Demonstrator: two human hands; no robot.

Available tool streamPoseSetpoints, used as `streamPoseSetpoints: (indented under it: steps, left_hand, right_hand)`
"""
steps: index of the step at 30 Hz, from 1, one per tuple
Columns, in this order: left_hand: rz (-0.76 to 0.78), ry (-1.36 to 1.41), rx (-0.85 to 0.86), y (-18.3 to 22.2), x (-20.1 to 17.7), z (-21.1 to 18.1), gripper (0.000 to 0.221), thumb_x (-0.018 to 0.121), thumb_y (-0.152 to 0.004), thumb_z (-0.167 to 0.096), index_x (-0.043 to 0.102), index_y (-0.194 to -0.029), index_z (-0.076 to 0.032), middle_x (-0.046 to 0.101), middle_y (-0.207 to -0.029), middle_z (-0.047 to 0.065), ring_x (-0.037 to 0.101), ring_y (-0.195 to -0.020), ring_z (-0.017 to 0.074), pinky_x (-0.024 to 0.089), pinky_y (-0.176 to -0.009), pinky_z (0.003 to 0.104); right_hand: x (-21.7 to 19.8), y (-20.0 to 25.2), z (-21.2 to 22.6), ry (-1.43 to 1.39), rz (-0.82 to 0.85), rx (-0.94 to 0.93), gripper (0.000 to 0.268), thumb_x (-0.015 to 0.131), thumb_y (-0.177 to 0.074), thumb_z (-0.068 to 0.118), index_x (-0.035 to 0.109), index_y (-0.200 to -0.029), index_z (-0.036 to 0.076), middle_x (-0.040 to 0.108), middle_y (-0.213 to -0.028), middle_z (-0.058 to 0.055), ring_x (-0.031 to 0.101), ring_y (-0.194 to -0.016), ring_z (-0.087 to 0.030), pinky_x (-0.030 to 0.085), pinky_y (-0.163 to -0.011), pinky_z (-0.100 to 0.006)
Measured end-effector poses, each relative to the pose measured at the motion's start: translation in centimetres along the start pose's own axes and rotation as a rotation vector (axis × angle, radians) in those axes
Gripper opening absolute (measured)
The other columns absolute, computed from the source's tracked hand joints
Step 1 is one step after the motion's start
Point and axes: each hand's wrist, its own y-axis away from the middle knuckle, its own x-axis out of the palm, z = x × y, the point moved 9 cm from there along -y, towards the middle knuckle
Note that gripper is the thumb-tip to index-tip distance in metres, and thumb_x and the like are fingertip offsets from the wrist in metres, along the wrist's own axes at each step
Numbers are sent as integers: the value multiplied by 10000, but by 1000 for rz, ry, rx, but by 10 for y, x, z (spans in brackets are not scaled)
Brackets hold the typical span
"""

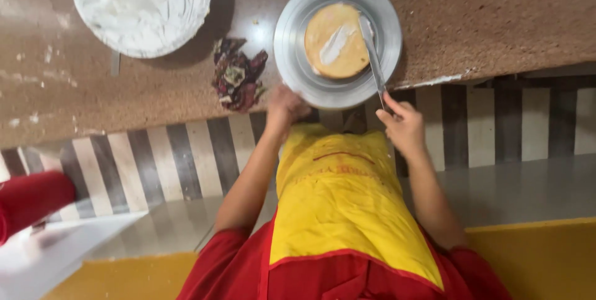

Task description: Applying frosting to cake layers using a spatula.

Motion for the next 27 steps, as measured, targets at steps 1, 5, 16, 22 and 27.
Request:
streamPoseSetpoints:
  steps: [1, 5, 16, 22, 27]
  left_hand:
    - [18, -3, 3, 8, 14, -19, 537, 675, -920, -116, 419, -1367, 37, 589, -1121, 188, 637, -965, 362, 594, -885, 550]
    - [138, -259, -231, 16, 17, -20, 465, 654, -941, -186, 522, -1362, -40, 713, -1164, 136, 722, -954, 229, 553, -767, 385]
    - [69, -292, -162, -20, -2, -31, 627, 672, -928, -265, 461, -1462, -12, 658, -1278, 138, 652, -1164, 284, 552, -989, 457]
    - [101, -190, -190, 0, 21, -45, 521, 595, -1008, -313, 506, -1380, 40, 650, -1247, 203, 628, -1135, 344, 582, -947, 474]
    - [-146, 15, -2, 12, 0, -96, 577, 588, -1104, -261, 350, -1307, 224, 470, -1043, 249, 389, -916, 384, 438, -1041, 714]
  right_hand:
    - [4, -1, 3, 1, -16, -9, 462, 756, -932, 14, 662, -1384, 35, 551, -952, -23, 503, -611, -58, 433, -504, -228]
    - [12, 8, -6, -55, -90, 6, 430, 757, -939, 34, 677, -1362, 52, 559, -934, -4, 482, -599, -41, 423, -486, -229]
    - [26, 19, 26, 71, -189, -182, 394, 754, -970, 35, 683, -1357, 16, 570, -972, 27, 473, -657, -37, 416, -532, -233]
    - [28, 12, 15, -137, -137, 93, 384, 719, -965, 43, 675, -1346, 16, 541, -932, 15, 463, -584, -23, 404, -453, -220]
    - [23, 5, -4, -169, -98, 133, 405, 711, -966, 26, 656, -1367, 0, 552, -918, 9, 490, -586, -28, 424, -448, -221]
